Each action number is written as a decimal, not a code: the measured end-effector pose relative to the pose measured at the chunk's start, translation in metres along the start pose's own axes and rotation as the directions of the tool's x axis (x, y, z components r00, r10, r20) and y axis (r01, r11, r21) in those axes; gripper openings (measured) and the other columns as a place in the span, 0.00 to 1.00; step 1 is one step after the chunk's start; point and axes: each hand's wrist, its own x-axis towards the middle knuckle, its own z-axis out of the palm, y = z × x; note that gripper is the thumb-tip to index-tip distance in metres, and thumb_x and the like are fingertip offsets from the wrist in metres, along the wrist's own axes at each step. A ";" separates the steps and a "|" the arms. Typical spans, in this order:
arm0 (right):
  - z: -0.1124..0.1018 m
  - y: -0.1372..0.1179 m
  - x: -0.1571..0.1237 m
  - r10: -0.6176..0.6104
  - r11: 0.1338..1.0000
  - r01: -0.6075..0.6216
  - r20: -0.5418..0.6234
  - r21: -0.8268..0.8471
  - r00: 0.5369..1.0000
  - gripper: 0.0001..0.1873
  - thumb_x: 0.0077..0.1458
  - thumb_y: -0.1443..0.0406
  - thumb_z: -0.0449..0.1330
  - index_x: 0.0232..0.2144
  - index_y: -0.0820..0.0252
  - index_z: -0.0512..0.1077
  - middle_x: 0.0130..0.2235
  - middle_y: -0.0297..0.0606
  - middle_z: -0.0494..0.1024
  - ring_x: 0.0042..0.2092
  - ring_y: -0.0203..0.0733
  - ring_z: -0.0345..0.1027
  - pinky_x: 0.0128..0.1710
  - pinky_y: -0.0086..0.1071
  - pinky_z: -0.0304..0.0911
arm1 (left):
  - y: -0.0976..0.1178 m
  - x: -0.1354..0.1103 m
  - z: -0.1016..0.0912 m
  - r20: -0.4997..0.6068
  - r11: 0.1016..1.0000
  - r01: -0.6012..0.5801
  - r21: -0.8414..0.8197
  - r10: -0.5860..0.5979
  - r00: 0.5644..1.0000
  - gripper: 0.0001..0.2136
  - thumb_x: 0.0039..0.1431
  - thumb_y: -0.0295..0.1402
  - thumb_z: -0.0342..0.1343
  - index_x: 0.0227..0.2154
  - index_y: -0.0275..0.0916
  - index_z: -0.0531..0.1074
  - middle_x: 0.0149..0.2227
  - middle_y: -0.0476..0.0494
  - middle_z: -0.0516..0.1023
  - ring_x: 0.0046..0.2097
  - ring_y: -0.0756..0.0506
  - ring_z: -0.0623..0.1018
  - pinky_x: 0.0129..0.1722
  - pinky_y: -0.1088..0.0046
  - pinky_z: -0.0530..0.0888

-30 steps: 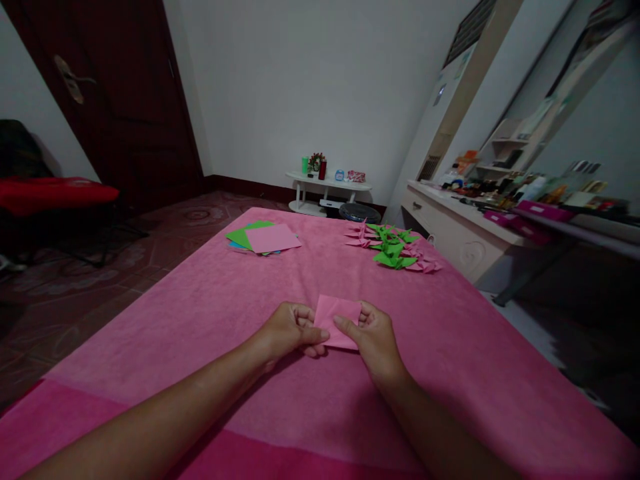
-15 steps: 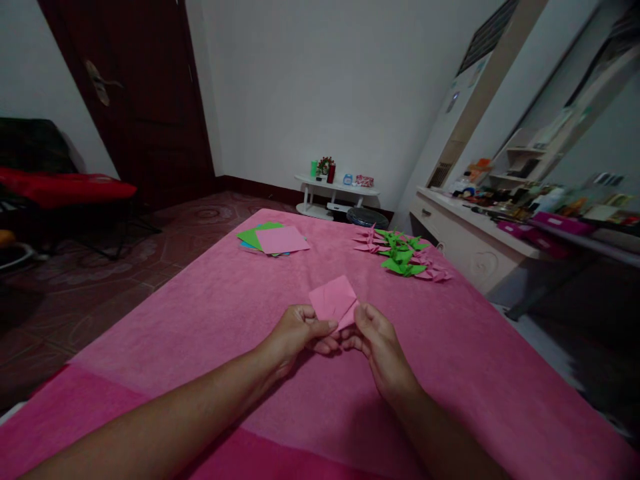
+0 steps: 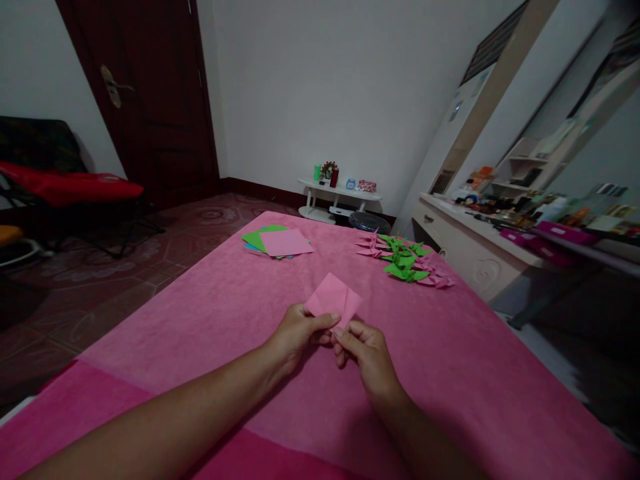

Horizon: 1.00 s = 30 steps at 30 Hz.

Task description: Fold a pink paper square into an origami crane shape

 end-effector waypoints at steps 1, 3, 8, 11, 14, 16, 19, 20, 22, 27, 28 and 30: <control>-0.001 0.001 0.000 0.026 0.999 -0.026 0.004 0.027 1.000 0.14 0.50 0.58 0.61 0.21 0.64 0.71 0.18 0.31 0.69 0.18 0.31 0.61 0.19 0.25 0.56 | 0.001 0.001 -0.001 -0.037 1.000 -0.007 0.027 0.008 0.999 0.13 0.42 0.35 0.67 0.23 0.29 0.72 0.20 0.43 0.74 0.20 0.51 0.72 0.23 0.76 0.69; -0.001 0.001 -0.001 0.072 0.996 -0.072 0.009 0.060 0.997 0.14 0.49 0.58 0.62 0.21 0.64 0.71 0.18 0.31 0.69 0.17 0.31 0.61 0.18 0.25 0.56 | 0.004 0.003 -0.004 -0.081 0.997 -0.031 0.073 0.037 0.996 0.14 0.41 0.36 0.67 0.23 0.29 0.72 0.20 0.44 0.74 0.19 0.52 0.70 0.22 0.77 0.67; 0.002 0.001 -0.003 0.132 0.989 -0.133 0.012 0.061 0.991 0.14 0.46 0.58 0.63 0.19 0.65 0.72 0.16 0.33 0.70 0.16 0.31 0.60 0.16 0.24 0.55 | 0.005 0.006 -0.011 -0.093 0.983 -0.084 0.161 0.100 0.991 0.16 0.45 0.40 0.64 0.21 0.30 0.71 0.19 0.44 0.73 0.18 0.52 0.69 0.19 0.78 0.65; 0.005 0.002 -0.006 0.151 0.986 -0.152 0.023 0.067 0.988 0.14 0.46 0.58 0.63 0.19 0.65 0.73 0.17 0.33 0.71 0.15 0.30 0.60 0.15 0.24 0.55 | 0.003 0.008 -0.012 -0.097 0.979 -0.123 0.165 0.140 0.985 0.18 0.51 0.42 0.60 0.18 0.31 0.69 0.15 0.46 0.70 0.16 0.53 0.67 0.17 0.79 0.61; 0.007 0.003 -0.008 0.169 0.980 -0.170 0.019 0.108 0.985 0.14 0.46 0.59 0.62 0.20 0.65 0.72 0.17 0.33 0.70 0.15 0.31 0.61 0.15 0.24 0.55 | 0.003 0.008 -0.011 -0.098 0.982 -0.136 0.132 0.149 0.984 0.21 0.54 0.45 0.55 0.16 0.32 0.66 0.13 0.48 0.67 0.15 0.54 0.65 0.16 0.79 0.59; 0.008 0.003 -0.009 0.174 0.973 -0.170 -0.012 0.155 0.985 0.14 0.47 0.59 0.62 0.20 0.65 0.72 0.17 0.32 0.70 0.15 0.31 0.61 0.16 0.24 0.55 | 0.004 0.007 -0.009 -0.095 0.987 -0.112 0.118 0.124 0.988 0.23 0.55 0.49 0.53 0.18 0.32 0.68 0.15 0.46 0.69 0.17 0.52 0.67 0.17 0.79 0.62; 0.006 0.002 -0.009 0.155 0.968 -0.138 -0.065 0.211 0.986 0.15 0.48 0.58 0.62 0.21 0.66 0.72 0.18 0.32 0.70 0.16 0.30 0.61 0.16 0.24 0.56 | 0.007 0.004 -0.007 -0.050 0.990 -0.065 0.125 0.072 0.996 0.23 0.52 0.51 0.54 0.24 0.31 0.71 0.19 0.43 0.73 0.20 0.50 0.71 0.21 0.76 0.67; 0.006 0.002 -0.009 0.146 0.967 -0.125 -0.077 0.222 0.986 0.15 0.48 0.58 0.62 0.21 0.66 0.72 0.18 0.32 0.70 0.16 0.30 0.61 0.17 0.24 0.56 | 0.007 0.003 -0.006 -0.021 0.989 -0.059 0.136 0.063 0.998 0.21 0.50 0.50 0.58 0.26 0.31 0.71 0.20 0.44 0.73 0.20 0.50 0.72 0.22 0.76 0.67; 0.005 0.002 -0.008 0.128 0.966 -0.104 -0.087 0.237 0.988 0.15 0.49 0.58 0.62 0.22 0.65 0.73 0.19 0.33 0.71 0.17 0.30 0.62 0.18 0.25 0.58 | 0.006 0.001 -0.004 0.029 0.983 -0.074 0.165 0.070 0.997 0.18 0.45 0.43 0.65 0.28 0.31 0.72 0.22 0.45 0.74 0.22 0.52 0.72 0.23 0.77 0.67; 0.006 0.004 -0.008 0.110 0.970 -0.088 -0.088 0.228 0.990 0.17 0.50 0.55 0.60 0.23 0.66 0.73 0.20 0.35 0.73 0.18 0.32 0.64 0.18 0.25 0.60 | 0.002 -0.004 0.002 0.054 0.980 -0.067 0.188 0.058 0.997 0.16 0.43 0.41 0.66 0.22 0.30 0.71 0.20 0.45 0.73 0.21 0.52 0.71 0.23 0.77 0.65; 0.007 0.005 -0.008 0.114 0.973 -0.095 -0.082 0.208 0.990 0.18 0.50 0.54 0.60 0.23 0.66 0.73 0.19 0.35 0.73 0.18 0.32 0.65 0.18 0.25 0.61 | 0.001 -0.004 0.003 0.044 0.982 -0.053 0.184 0.046 0.998 0.17 0.42 0.41 0.67 0.20 0.30 0.71 0.19 0.45 0.72 0.21 0.52 0.70 0.22 0.77 0.64; 0.008 0.004 -0.008 0.125 0.983 -0.113 -0.069 0.148 0.990 0.19 0.49 0.53 0.60 0.23 0.66 0.72 0.19 0.35 0.73 0.17 0.33 0.66 0.18 0.26 0.61 | 0.002 -0.005 0.004 0.013 0.983 -0.036 0.180 0.035 0.999 0.18 0.39 0.42 0.68 0.19 0.31 0.71 0.18 0.46 0.72 0.20 0.52 0.70 0.21 0.77 0.64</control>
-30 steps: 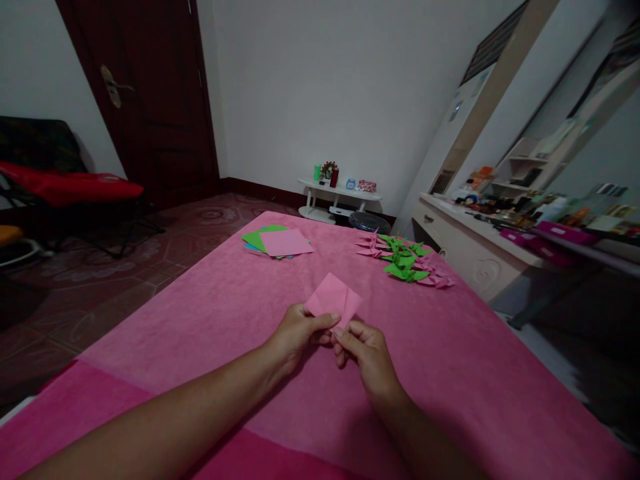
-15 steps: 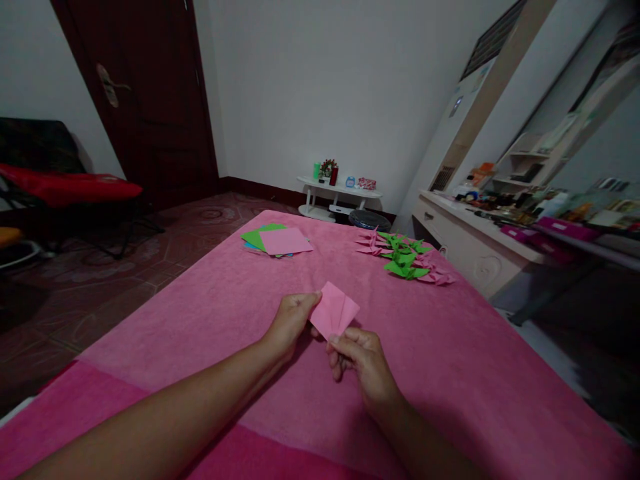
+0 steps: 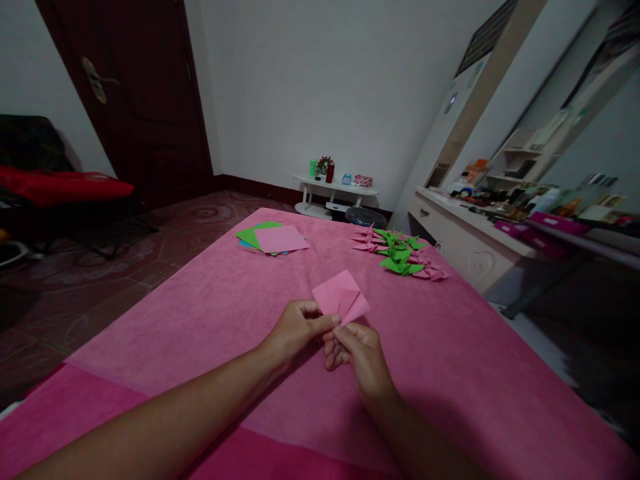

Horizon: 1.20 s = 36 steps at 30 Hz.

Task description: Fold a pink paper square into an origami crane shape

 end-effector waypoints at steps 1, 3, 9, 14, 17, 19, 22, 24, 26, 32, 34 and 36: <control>0.001 -0.001 0.000 0.008 0.999 -0.007 0.009 -0.039 1.000 0.19 0.48 0.53 0.60 0.23 0.65 0.72 0.19 0.35 0.73 0.17 0.33 0.65 0.17 0.26 0.60 | 0.000 0.000 0.000 -0.020 1.000 0.003 0.003 -0.003 1.000 0.18 0.38 0.42 0.68 0.19 0.31 0.71 0.18 0.47 0.71 0.20 0.52 0.69 0.21 0.77 0.63; 0.001 -0.004 0.000 0.004 0.993 -0.001 0.025 -0.120 1.000 0.18 0.48 0.53 0.61 0.22 0.64 0.70 0.18 0.33 0.72 0.16 0.33 0.64 0.16 0.25 0.59 | 0.002 0.001 -0.001 -0.072 1.000 0.000 0.019 0.001 0.997 0.18 0.37 0.42 0.68 0.18 0.30 0.71 0.17 0.47 0.71 0.19 0.53 0.68 0.20 0.78 0.62; -0.008 -0.012 0.005 -0.136 0.976 0.124 -0.058 -0.179 0.989 0.15 0.49 0.55 0.62 0.28 0.59 0.66 0.16 0.25 0.67 0.15 0.30 0.56 0.14 0.23 0.52 | 0.004 0.003 -0.005 -0.090 0.996 0.010 0.083 -0.003 0.996 0.18 0.38 0.42 0.68 0.18 0.30 0.72 0.18 0.44 0.72 0.18 0.53 0.67 0.19 0.78 0.62; -0.013 -0.005 0.008 -0.195 0.951 0.151 -0.144 -0.271 0.970 0.16 0.45 0.55 0.66 0.26 0.60 0.67 0.17 0.26 0.67 0.17 0.30 0.56 0.15 0.24 0.52 | 0.001 0.000 -0.002 0.066 0.988 -0.052 0.147 0.043 0.997 0.16 0.39 0.40 0.67 0.17 0.30 0.73 0.18 0.44 0.72 0.20 0.52 0.67 0.20 0.78 0.61; -0.016 -0.003 0.006 -0.214 0.933 0.154 -0.158 -0.325 0.964 0.18 0.48 0.54 0.64 0.21 0.60 0.67 0.15 0.28 0.66 0.17 0.31 0.57 0.17 0.25 0.53 | 0.001 -0.003 0.000 0.140 0.978 -0.085 0.190 0.059 0.988 0.14 0.43 0.39 0.65 0.18 0.30 0.75 0.20 0.43 0.74 0.22 0.52 0.69 0.22 0.78 0.61; -0.017 -0.003 0.006 -0.220 0.932 0.160 -0.155 -0.326 0.963 0.20 0.51 0.52 0.61 0.19 0.60 0.66 0.14 0.29 0.67 0.17 0.32 0.58 0.17 0.25 0.53 | 0.001 -0.005 0.000 0.181 0.975 -0.096 0.201 0.059 0.982 0.13 0.45 0.38 0.64 0.20 0.31 0.76 0.22 0.42 0.75 0.23 0.51 0.69 0.23 0.78 0.62; -0.019 -0.004 0.007 -0.231 0.934 0.174 -0.156 -0.313 0.960 0.24 0.55 0.50 0.55 0.16 0.60 0.65 0.13 0.30 0.65 0.15 0.32 0.57 0.16 0.25 0.50 | 0.002 -0.006 0.002 0.213 0.974 -0.084 0.209 0.039 0.976 0.13 0.45 0.38 0.64 0.22 0.30 0.76 0.23 0.41 0.76 0.23 0.51 0.70 0.23 0.78 0.62; -0.021 -0.004 0.008 -0.229 0.935 0.172 -0.159 -0.311 0.960 0.26 0.56 0.49 0.53 0.16 0.60 0.65 0.12 0.30 0.64 0.14 0.32 0.55 0.15 0.25 0.48 | 0.001 -0.006 0.002 0.182 0.974 -0.056 0.221 0.015 0.983 0.14 0.44 0.39 0.65 0.21 0.30 0.76 0.21 0.42 0.75 0.22 0.51 0.69 0.22 0.78 0.63; -0.022 -0.003 0.009 -0.234 0.934 0.176 -0.159 -0.310 0.959 0.27 0.57 0.49 0.52 0.15 0.60 0.64 0.11 0.30 0.63 0.14 0.31 0.54 0.15 0.25 0.48 | -0.001 -0.005 0.002 0.142 0.976 -0.019 0.216 -0.012 0.990 0.15 0.43 0.41 0.65 0.21 0.30 0.75 0.20 0.42 0.74 0.20 0.52 0.69 0.21 0.78 0.65; -0.024 -0.001 0.009 -0.244 0.935 0.187 -0.164 -0.301 0.956 0.24 0.58 0.48 0.50 0.26 0.61 0.72 0.17 0.31 0.68 0.17 0.32 0.56 0.17 0.26 0.52 | -0.002 -0.002 -0.001 0.093 0.995 0.022 0.099 -0.032 0.995 0.21 0.50 0.49 0.58 0.27 0.29 0.74 0.23 0.40 0.76 0.22 0.50 0.73 0.20 0.79 0.70; -0.024 -0.004 0.008 -0.280 0.930 0.208 -0.220 -0.303 0.934 0.21 0.58 0.49 0.51 0.36 0.59 0.72 0.24 0.33 0.73 0.19 0.33 0.59 0.18 0.26 0.56 | -0.003 0.000 -0.003 0.045 0.996 0.033 0.086 -0.037 0.998 0.22 0.50 0.49 0.57 0.29 0.30 0.73 0.22 0.40 0.76 0.22 0.49 0.74 0.20 0.78 0.70; -0.024 -0.008 0.007 -0.333 0.915 0.242 -0.267 -0.321 0.904 0.20 0.57 0.50 0.53 0.43 0.56 0.71 0.31 0.34 0.74 0.22 0.33 0.62 0.20 0.25 0.59 | -0.005 0.000 -0.004 -0.007 0.995 0.049 0.092 -0.048 0.999 0.22 0.51 0.50 0.56 0.30 0.30 0.72 0.20 0.41 0.75 0.21 0.49 0.74 0.19 0.78 0.71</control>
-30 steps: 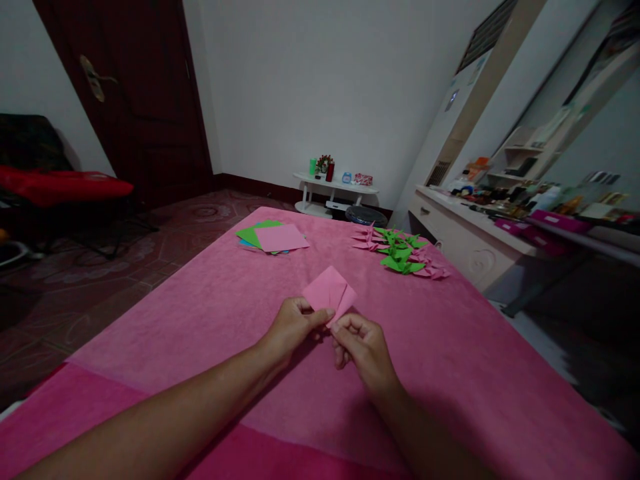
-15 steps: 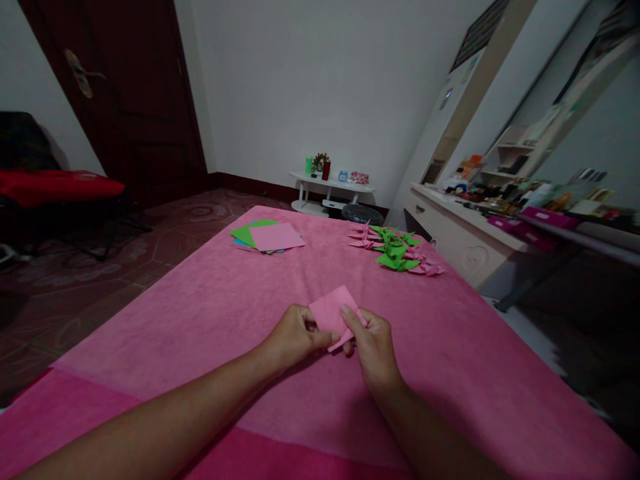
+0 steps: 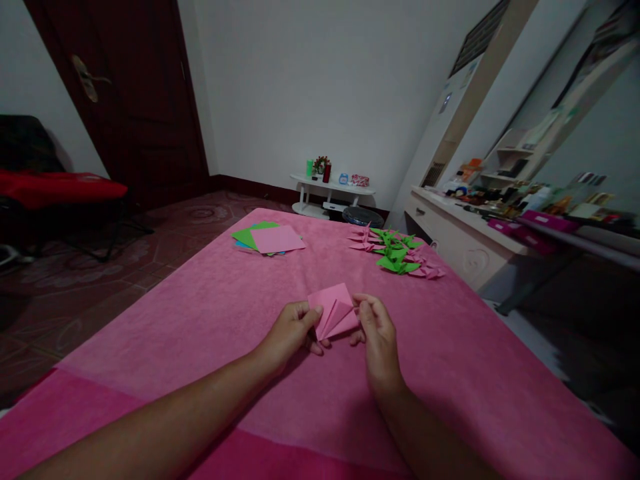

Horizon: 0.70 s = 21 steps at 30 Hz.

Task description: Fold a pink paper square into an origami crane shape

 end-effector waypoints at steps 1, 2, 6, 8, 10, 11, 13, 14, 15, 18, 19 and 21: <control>-0.001 -0.002 0.000 -0.026 1.000 0.026 -0.015 -0.004 1.000 0.19 0.57 0.51 0.53 0.43 0.55 0.71 0.34 0.35 0.74 0.24 0.33 0.63 0.22 0.25 0.60 | -0.001 0.000 0.000 -0.015 1.000 0.004 0.011 -0.003 1.000 0.22 0.51 0.50 0.56 0.30 0.30 0.71 0.20 0.41 0.75 0.20 0.49 0.74 0.18 0.77 0.71; -0.001 -0.002 0.001 -0.050 0.999 0.050 -0.009 -0.005 0.999 0.18 0.57 0.51 0.53 0.42 0.55 0.72 0.36 0.36 0.74 0.25 0.33 0.63 0.23 0.26 0.61 | -0.002 0.000 0.000 -0.020 1.000 0.001 0.027 -0.001 1.000 0.22 0.52 0.49 0.55 0.30 0.30 0.71 0.19 0.42 0.74 0.19 0.49 0.74 0.18 0.77 0.71; -0.003 0.003 0.005 -0.025 0.999 0.022 0.100 0.028 0.995 0.20 0.58 0.51 0.51 0.33 0.59 0.75 0.32 0.36 0.73 0.26 0.34 0.62 0.24 0.27 0.61 | -0.002 0.000 0.000 -0.007 0.997 -0.030 0.068 0.030 1.000 0.21 0.52 0.49 0.55 0.29 0.31 0.71 0.20 0.43 0.74 0.19 0.50 0.73 0.18 0.79 0.71; -0.003 0.006 0.006 0.014 0.999 -0.020 0.133 0.046 0.991 0.21 0.58 0.52 0.51 0.30 0.60 0.75 0.24 0.33 0.70 0.24 0.35 0.60 0.23 0.27 0.58 | -0.001 0.000 0.001 -0.007 0.997 -0.026 0.071 0.027 1.000 0.21 0.52 0.49 0.56 0.28 0.31 0.71 0.20 0.43 0.73 0.20 0.50 0.73 0.17 0.79 0.70; -0.003 0.008 0.007 -0.009 1.000 0.006 0.135 0.024 0.991 0.17 0.57 0.54 0.54 0.27 0.60 0.74 0.21 0.31 0.68 0.25 0.36 0.60 0.25 0.28 0.57 | -0.001 0.000 0.001 -0.011 0.997 -0.016 0.070 0.017 1.000 0.21 0.52 0.50 0.55 0.29 0.31 0.70 0.20 0.43 0.73 0.20 0.50 0.73 0.17 0.78 0.70; -0.003 0.007 0.007 -0.037 0.999 0.037 0.133 -0.002 0.990 0.16 0.56 0.56 0.56 0.25 0.60 0.73 0.22 0.31 0.67 0.26 0.36 0.60 0.27 0.28 0.56 | -0.001 0.001 0.001 -0.008 0.997 -0.016 0.073 0.017 1.000 0.21 0.51 0.49 0.56 0.31 0.31 0.70 0.21 0.44 0.73 0.20 0.50 0.73 0.17 0.78 0.70; -0.002 0.004 0.005 -0.090 0.994 0.099 0.142 -0.054 0.986 0.14 0.55 0.59 0.57 0.23 0.61 0.71 0.24 0.32 0.68 0.29 0.36 0.61 0.29 0.28 0.56 | -0.002 0.001 0.001 0.012 0.995 -0.050 0.090 0.049 0.999 0.20 0.48 0.47 0.60 0.33 0.32 0.70 0.23 0.44 0.73 0.20 0.51 0.72 0.17 0.79 0.69; -0.002 0.001 0.004 -0.111 0.990 0.123 0.153 -0.070 0.982 0.13 0.55 0.60 0.57 0.22 0.61 0.70 0.25 0.32 0.68 0.29 0.37 0.61 0.30 0.28 0.56 | -0.002 0.001 0.001 0.023 0.992 -0.075 0.104 0.073 0.997 0.20 0.47 0.45 0.62 0.33 0.32 0.70 0.23 0.45 0.73 0.21 0.51 0.71 0.17 0.80 0.68; -0.002 -0.001 0.003 -0.130 0.986 0.145 0.162 -0.082 0.978 0.13 0.55 0.61 0.56 0.21 0.61 0.69 0.25 0.32 0.67 0.29 0.36 0.60 0.29 0.28 0.55 | -0.002 0.000 0.001 0.028 0.988 -0.094 0.123 0.091 0.995 0.20 0.45 0.43 0.64 0.33 0.32 0.70 0.24 0.45 0.73 0.21 0.52 0.71 0.17 0.81 0.67; -0.001 -0.005 0.001 -0.188 0.972 0.209 0.174 -0.110 0.967 0.15 0.55 0.63 0.56 0.18 0.60 0.64 0.23 0.30 0.61 0.27 0.35 0.56 0.27 0.28 0.52 | -0.001 -0.001 0.001 0.025 0.983 -0.097 0.155 0.094 0.995 0.20 0.45 0.43 0.64 0.34 0.31 0.71 0.26 0.45 0.72 0.22 0.53 0.69 0.18 0.80 0.67; -0.001 -0.006 0.001 -0.204 0.967 0.226 0.174 -0.117 0.963 0.17 0.55 0.64 0.56 0.17 0.60 0.62 0.23 0.30 0.59 0.27 0.34 0.55 0.27 0.28 0.51 | 0.000 -0.002 0.002 0.029 0.984 -0.083 0.155 0.080 0.996 0.20 0.46 0.43 0.63 0.36 0.31 0.71 0.28 0.44 0.72 0.23 0.52 0.70 0.18 0.80 0.67; -0.001 -0.007 0.001 -0.228 0.959 0.253 0.179 -0.125 0.957 0.18 0.56 0.64 0.55 0.16 0.60 0.60 0.23 0.30 0.58 0.26 0.34 0.54 0.26 0.28 0.50 | 0.002 -0.003 0.002 0.037 0.987 -0.076 0.142 0.071 0.997 0.20 0.48 0.44 0.61 0.36 0.31 0.71 0.29 0.44 0.72 0.24 0.52 0.69 0.18 0.79 0.67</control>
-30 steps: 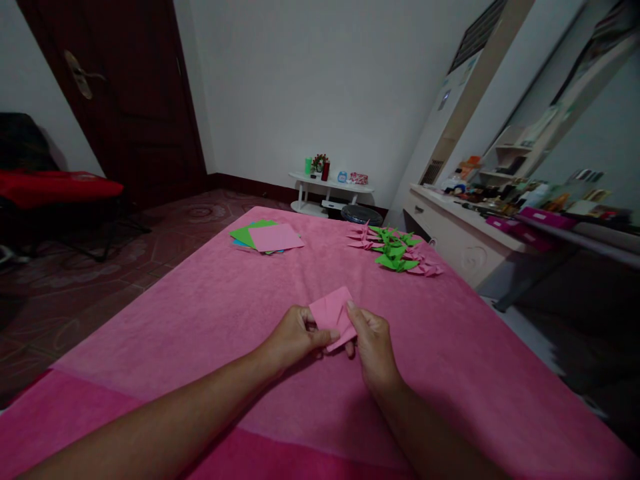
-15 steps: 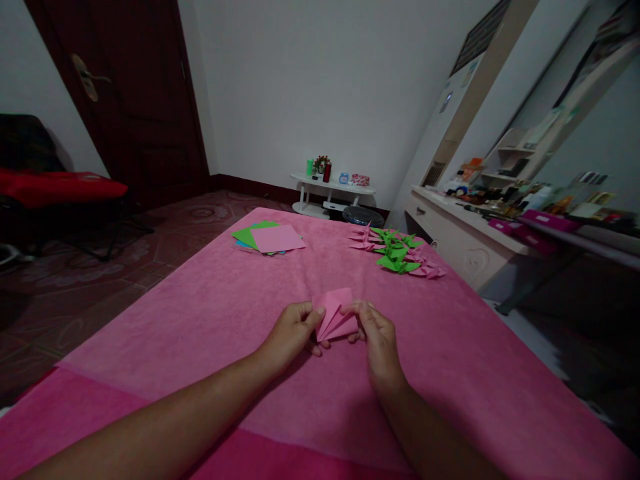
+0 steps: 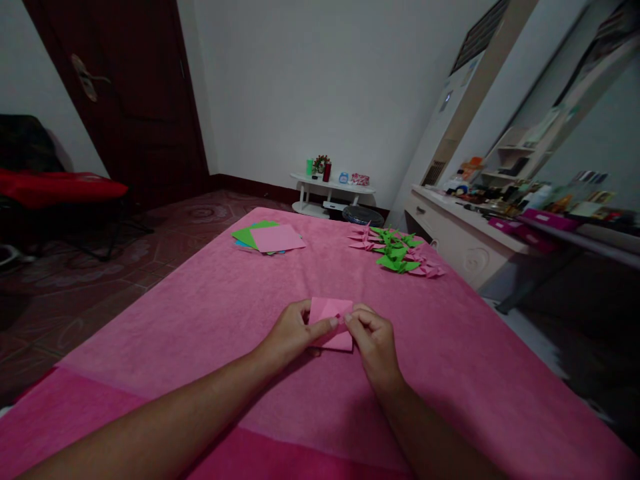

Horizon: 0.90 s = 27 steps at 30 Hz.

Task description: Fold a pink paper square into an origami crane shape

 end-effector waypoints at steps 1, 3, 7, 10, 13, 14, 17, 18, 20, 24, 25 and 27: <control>0.000 0.000 0.000 -0.012 1.000 0.012 0.007 -0.007 1.000 0.17 0.56 0.65 0.55 0.16 0.60 0.61 0.23 0.30 0.59 0.27 0.34 0.55 0.26 0.29 0.51 | 0.001 0.000 0.000 -0.006 1.000 -0.010 -0.004 0.010 1.000 0.19 0.48 0.43 0.61 0.35 0.30 0.70 0.28 0.45 0.71 0.24 0.52 0.69 0.18 0.79 0.67; 0.000 -0.002 0.000 -0.034 0.999 0.034 0.027 -0.022 0.999 0.16 0.56 0.65 0.55 0.17 0.60 0.63 0.25 0.31 0.61 0.28 0.35 0.58 0.27 0.29 0.52 | 0.001 0.001 0.000 -0.031 0.999 -0.053 0.013 0.053 0.998 0.18 0.46 0.41 0.63 0.33 0.29 0.70 0.26 0.46 0.70 0.24 0.53 0.68 0.20 0.80 0.66; 0.002 -0.005 -0.002 -0.064 0.997 0.067 0.068 -0.031 0.996 0.13 0.56 0.68 0.54 0.20 0.61 0.68 0.27 0.33 0.65 0.30 0.36 0.61 0.29 0.29 0.54 | 0.000 0.003 0.000 -0.021 0.991 -0.131 0.023 0.132 0.991 0.21 0.42 0.32 0.65 0.39 0.32 0.67 0.29 0.48 0.71 0.28 0.53 0.70 0.26 0.80 0.68; 0.001 -0.006 -0.002 -0.064 0.997 0.067 0.053 -0.039 0.997 0.12 0.55 0.69 0.54 0.21 0.60 0.69 0.28 0.33 0.66 0.31 0.36 0.62 0.29 0.29 0.55 | -0.002 0.003 -0.002 -0.042 0.995 -0.095 0.034 0.096 0.994 0.20 0.42 0.29 0.63 0.40 0.32 0.67 0.29 0.47 0.72 0.26 0.52 0.71 0.23 0.79 0.69; -0.001 -0.003 -0.001 -0.062 0.997 0.062 0.016 -0.049 0.998 0.11 0.54 0.69 0.55 0.20 0.60 0.67 0.28 0.33 0.66 0.31 0.36 0.62 0.30 0.29 0.55 | -0.003 0.002 -0.003 0.001 0.999 0.026 -0.030 -0.026 1.000 0.13 0.49 0.33 0.57 0.37 0.31 0.68 0.27 0.46 0.73 0.22 0.50 0.73 0.20 0.77 0.70; -0.002 -0.002 0.000 -0.066 0.996 0.066 0.007 -0.053 0.998 0.11 0.54 0.69 0.55 0.20 0.60 0.67 0.28 0.33 0.66 0.31 0.36 0.62 0.30 0.29 0.56 | -0.002 0.002 -0.004 0.038 0.996 0.064 -0.065 -0.062 0.997 0.13 0.50 0.34 0.55 0.37 0.31 0.69 0.26 0.44 0.74 0.23 0.50 0.74 0.21 0.76 0.71; -0.004 0.003 0.003 -0.074 0.996 0.072 -0.024 -0.056 0.997 0.09 0.53 0.69 0.56 0.21 0.59 0.66 0.27 0.32 0.65 0.31 0.36 0.62 0.31 0.28 0.57 | -0.001 0.001 -0.007 0.118 0.982 0.122 -0.146 -0.105 0.987 0.14 0.48 0.35 0.60 0.35 0.29 0.72 0.27 0.41 0.77 0.26 0.49 0.76 0.27 0.75 0.74; -0.004 0.005 0.004 -0.061 0.997 0.059 -0.043 -0.047 0.997 0.07 0.52 0.69 0.56 0.23 0.59 0.66 0.28 0.32 0.66 0.31 0.36 0.62 0.31 0.28 0.59 | -0.001 0.002 -0.008 0.122 0.978 0.124 -0.168 -0.104 0.987 0.15 0.46 0.35 0.62 0.35 0.29 0.73 0.28 0.41 0.77 0.27 0.49 0.77 0.29 0.75 0.75; -0.003 0.008 0.005 -0.015 1.000 0.014 -0.087 -0.015 0.996 0.03 0.50 0.69 0.58 0.29 0.58 0.66 0.31 0.32 0.68 0.32 0.36 0.64 0.31 0.28 0.61 | -0.002 0.002 -0.009 0.111 0.971 0.119 -0.207 -0.097 0.989 0.17 0.43 0.34 0.66 0.36 0.30 0.74 0.31 0.40 0.78 0.29 0.49 0.77 0.32 0.75 0.75; -0.001 0.009 0.004 0.038 0.999 -0.041 -0.142 -0.019 0.989 0.19 0.47 0.71 0.59 0.43 0.55 0.64 0.37 0.35 0.70 0.36 0.39 0.67 0.33 0.30 0.66 | -0.006 0.003 -0.011 0.088 0.967 0.111 -0.227 -0.093 0.992 0.19 0.41 0.32 0.68 0.39 0.32 0.74 0.35 0.40 0.79 0.32 0.48 0.78 0.33 0.74 0.75; 0.000 0.009 0.004 0.024 0.999 -0.032 -0.154 -0.044 0.988 0.21 0.47 0.71 0.59 0.45 0.55 0.63 0.38 0.36 0.70 0.37 0.39 0.68 0.34 0.31 0.67 | -0.007 0.003 -0.011 0.082 0.967 0.110 -0.228 -0.093 0.992 0.19 0.41 0.31 0.68 0.38 0.32 0.74 0.35 0.40 0.79 0.33 0.48 0.78 0.33 0.74 0.75; 0.000 0.008 0.004 -0.030 0.995 0.013 -0.173 -0.096 0.984 0.23 0.46 0.72 0.58 0.47 0.54 0.64 0.42 0.38 0.69 0.40 0.40 0.67 0.35 0.31 0.68 | -0.008 0.003 -0.011 0.077 0.966 0.107 -0.233 -0.091 0.993 0.18 0.42 0.31 0.68 0.38 0.32 0.75 0.35 0.39 0.79 0.33 0.48 0.78 0.33 0.75 0.75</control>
